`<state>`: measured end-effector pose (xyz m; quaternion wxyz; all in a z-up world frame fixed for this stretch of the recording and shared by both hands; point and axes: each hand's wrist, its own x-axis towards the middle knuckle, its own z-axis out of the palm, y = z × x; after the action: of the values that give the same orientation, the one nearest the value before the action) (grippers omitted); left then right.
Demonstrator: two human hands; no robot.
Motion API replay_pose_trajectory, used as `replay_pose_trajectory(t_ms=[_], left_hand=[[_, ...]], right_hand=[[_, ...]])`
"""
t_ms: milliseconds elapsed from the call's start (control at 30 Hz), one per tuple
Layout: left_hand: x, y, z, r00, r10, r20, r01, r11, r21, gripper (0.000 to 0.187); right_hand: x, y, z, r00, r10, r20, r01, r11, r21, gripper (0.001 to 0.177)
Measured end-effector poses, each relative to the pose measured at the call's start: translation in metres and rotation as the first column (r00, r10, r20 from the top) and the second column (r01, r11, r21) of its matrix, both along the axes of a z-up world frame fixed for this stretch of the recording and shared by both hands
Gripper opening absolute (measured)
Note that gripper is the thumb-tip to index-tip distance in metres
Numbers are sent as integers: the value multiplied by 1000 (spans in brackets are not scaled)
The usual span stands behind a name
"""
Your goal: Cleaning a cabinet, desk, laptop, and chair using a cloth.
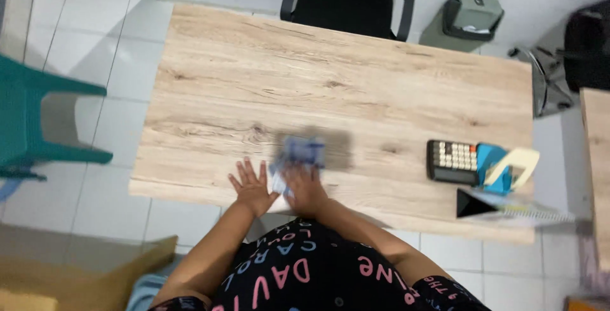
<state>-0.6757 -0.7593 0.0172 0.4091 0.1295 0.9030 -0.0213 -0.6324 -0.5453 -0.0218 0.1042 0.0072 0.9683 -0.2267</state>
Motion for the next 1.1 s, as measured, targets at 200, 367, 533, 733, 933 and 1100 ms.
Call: replay_pose_trajectory(t_ms=[200,367,533,733,933,1100], left_hand=[[-20,-51,1,932,-359,-52,362,918,164,108],[-25,-65,-4,871,-474,-131,492,838,237,103],[-28,-71,-12,853,-485,-193,520,827,216,104],[-31,-67,-21,840,-527,-128,541,832,123,104],[-46,-43,-15,852,-523,-9,522,850,65,110],[-83,5,-22,915,-378,-141,401,893,207,100]], right_hand=[[64,61,-44,941,-199,-273,237,965,113,70],[80,60,-41,594,-739,-318,797,594,108,67],[92,-16,-110,846,-254,-469,470,769,432,46],[115,19,-30,949,-298,-103,315,887,336,22],[146,103,-2,497,-831,-251,866,455,207,57],[91,6,-16,809,-565,-161,582,730,359,50]])
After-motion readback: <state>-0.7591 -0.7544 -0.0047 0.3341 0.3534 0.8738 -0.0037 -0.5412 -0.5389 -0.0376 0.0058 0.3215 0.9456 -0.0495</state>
